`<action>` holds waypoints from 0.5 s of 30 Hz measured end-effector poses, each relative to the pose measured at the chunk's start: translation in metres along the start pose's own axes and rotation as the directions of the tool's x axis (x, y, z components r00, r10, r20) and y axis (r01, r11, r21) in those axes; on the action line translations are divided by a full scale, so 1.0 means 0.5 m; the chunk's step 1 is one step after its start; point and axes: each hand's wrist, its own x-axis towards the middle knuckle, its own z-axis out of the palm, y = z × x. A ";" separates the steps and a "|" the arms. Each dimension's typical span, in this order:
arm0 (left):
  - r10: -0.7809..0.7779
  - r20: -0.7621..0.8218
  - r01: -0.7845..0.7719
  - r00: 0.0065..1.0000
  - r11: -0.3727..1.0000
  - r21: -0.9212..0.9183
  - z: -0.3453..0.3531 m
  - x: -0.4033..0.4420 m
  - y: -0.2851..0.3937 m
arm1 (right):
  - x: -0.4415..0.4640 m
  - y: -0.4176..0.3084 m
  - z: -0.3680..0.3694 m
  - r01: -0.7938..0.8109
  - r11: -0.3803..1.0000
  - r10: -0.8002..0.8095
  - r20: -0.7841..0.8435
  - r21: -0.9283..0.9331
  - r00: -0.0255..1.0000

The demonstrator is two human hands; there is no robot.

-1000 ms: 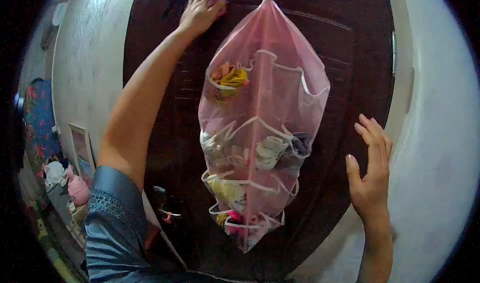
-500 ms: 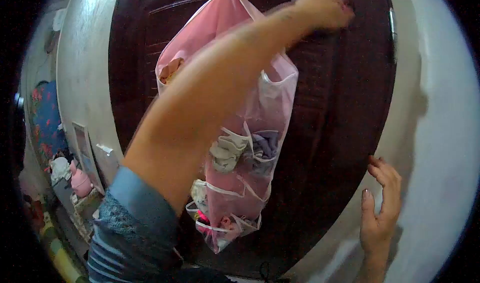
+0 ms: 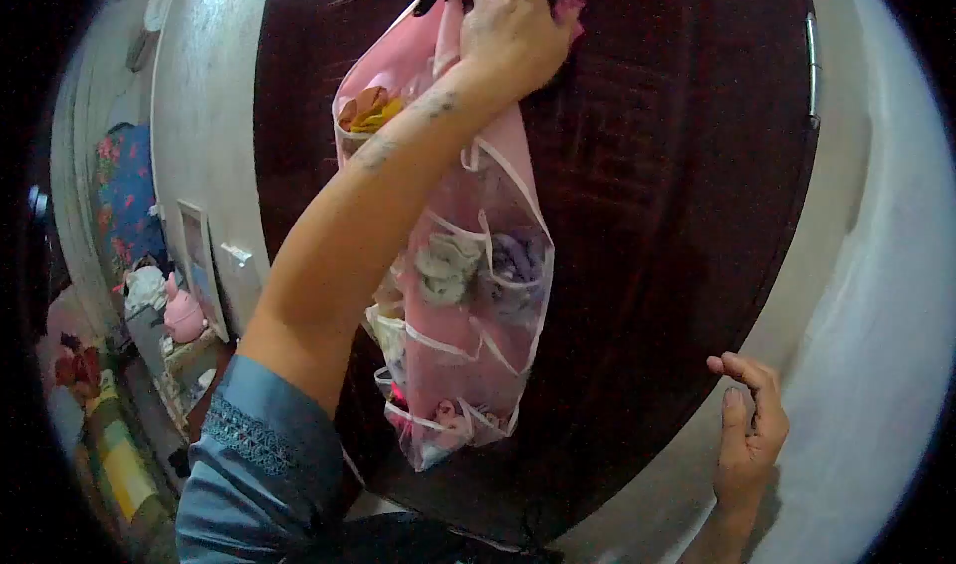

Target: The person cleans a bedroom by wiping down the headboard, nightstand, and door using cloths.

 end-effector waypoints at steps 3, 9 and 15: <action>-0.244 0.116 0.257 0.963 0.959 -0.116 0.004 0.011 -0.025 | -0.002 0.005 -0.001 0.000 0.997 0.001 -0.010 0.082 1.000; -0.476 0.202 0.450 0.856 0.878 0.161 0.024 0.058 -0.043 | -0.030 0.020 -0.021 -0.027 0.990 0.018 0.068 0.140 0.998; -0.198 -0.198 0.219 0.960 0.971 0.092 0.101 0.007 0.080 | -0.054 0.046 -0.060 -0.094 0.978 0.095 0.006 0.187 0.995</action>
